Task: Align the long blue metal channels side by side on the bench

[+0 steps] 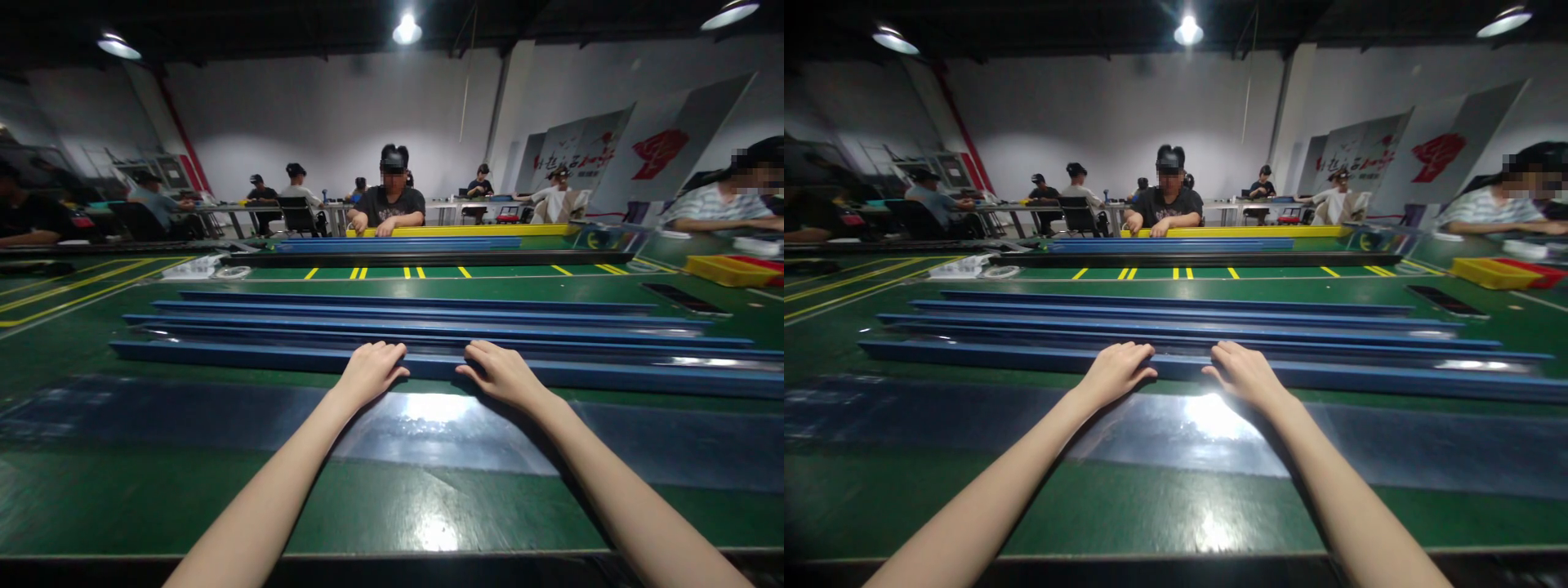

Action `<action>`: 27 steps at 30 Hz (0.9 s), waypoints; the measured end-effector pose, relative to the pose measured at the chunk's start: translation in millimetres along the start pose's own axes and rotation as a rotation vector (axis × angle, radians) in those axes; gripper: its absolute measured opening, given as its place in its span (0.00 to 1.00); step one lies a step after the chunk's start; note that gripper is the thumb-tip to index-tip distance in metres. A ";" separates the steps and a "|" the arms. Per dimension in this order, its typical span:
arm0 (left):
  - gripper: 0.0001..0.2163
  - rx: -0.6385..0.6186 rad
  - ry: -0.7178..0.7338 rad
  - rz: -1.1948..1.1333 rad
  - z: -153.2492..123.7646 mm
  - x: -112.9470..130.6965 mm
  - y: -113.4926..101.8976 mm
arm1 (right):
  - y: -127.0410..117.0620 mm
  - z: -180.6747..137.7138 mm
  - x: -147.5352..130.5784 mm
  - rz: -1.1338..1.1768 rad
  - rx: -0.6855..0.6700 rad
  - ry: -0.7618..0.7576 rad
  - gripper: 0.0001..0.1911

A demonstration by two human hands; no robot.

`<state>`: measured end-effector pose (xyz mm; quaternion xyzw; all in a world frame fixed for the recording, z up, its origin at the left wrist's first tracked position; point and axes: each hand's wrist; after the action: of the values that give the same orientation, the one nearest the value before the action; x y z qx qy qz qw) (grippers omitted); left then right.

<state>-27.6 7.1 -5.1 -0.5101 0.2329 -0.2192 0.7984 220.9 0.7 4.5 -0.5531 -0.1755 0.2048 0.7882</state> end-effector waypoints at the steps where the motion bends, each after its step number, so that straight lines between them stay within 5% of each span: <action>1: 0.11 -0.003 -0.003 0.003 0.1 -0.2 -0.3 | 0.3 0.0 0.6 0.002 0.002 0.005 0.15; 11: 0.14 -0.009 -0.093 -0.006 0.0 0.8 -1.9 | 2.8 -0.4 2.3 0.002 0.056 0.017 0.15; 27: 0.14 0.052 -0.044 0.027 -0.3 0.6 -1.6 | 2.2 0.9 2.4 -0.004 0.027 0.012 0.15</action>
<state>-27.4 5.9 -3.8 -0.4906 0.2162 -0.2032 0.8193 222.2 3.3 2.8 -0.5432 -0.1690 0.2023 0.7971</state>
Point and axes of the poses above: each hand's wrist, its own z-axis towards the middle knuckle, its own y-axis out of the palm, x = y × z, and after that the axes turned 2 degrees about y, right-handed
